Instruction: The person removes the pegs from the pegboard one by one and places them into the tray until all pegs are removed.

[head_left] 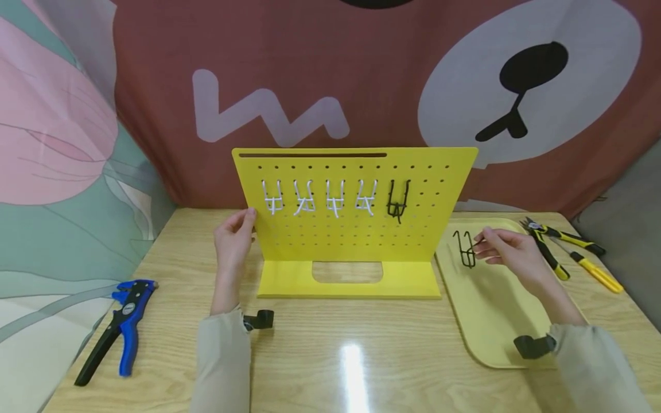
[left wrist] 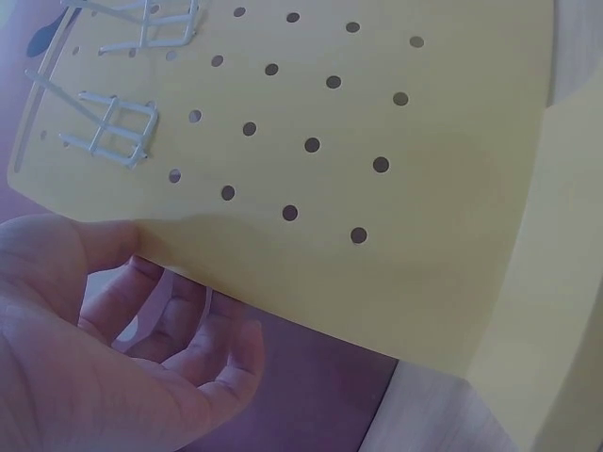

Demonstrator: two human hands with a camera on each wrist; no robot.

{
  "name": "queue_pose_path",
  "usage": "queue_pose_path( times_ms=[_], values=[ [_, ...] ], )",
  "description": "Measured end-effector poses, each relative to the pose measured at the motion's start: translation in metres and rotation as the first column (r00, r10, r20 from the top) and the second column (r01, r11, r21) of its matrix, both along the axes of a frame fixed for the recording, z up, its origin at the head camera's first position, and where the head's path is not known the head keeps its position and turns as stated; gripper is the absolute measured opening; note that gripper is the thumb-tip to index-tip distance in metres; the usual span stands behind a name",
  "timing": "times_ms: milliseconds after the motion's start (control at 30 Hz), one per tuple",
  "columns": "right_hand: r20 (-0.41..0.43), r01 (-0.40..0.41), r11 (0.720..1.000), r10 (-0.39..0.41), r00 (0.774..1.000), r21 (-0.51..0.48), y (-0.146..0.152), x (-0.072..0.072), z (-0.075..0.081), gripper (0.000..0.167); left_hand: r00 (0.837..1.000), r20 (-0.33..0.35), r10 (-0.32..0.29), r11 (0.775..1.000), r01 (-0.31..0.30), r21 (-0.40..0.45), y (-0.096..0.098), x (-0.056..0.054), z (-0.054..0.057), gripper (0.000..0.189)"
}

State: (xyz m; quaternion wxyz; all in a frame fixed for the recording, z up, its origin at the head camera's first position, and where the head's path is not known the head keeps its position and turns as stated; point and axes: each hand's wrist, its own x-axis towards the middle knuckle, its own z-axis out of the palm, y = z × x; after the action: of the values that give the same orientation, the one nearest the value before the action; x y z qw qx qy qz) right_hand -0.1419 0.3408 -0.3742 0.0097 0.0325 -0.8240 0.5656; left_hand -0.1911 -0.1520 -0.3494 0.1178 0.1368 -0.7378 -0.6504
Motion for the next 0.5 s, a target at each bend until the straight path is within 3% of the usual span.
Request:
queue_pose_path(
  times_ms=[267,500],
  values=[
    [0.083,0.021,0.998,-0.026,0.996,0.062,0.006,-0.016,-0.009,0.046,1.000,0.010,0.014,1.000,-0.014,0.006,0.000,-0.002,-0.001,0.039],
    [0.134,0.020,0.999,-0.027,0.991,0.050,0.013,-0.027,-0.015,0.038,1.000,0.010,0.012,1.000,-0.013,0.014,0.000,-0.001,0.000,0.039]
  ],
)
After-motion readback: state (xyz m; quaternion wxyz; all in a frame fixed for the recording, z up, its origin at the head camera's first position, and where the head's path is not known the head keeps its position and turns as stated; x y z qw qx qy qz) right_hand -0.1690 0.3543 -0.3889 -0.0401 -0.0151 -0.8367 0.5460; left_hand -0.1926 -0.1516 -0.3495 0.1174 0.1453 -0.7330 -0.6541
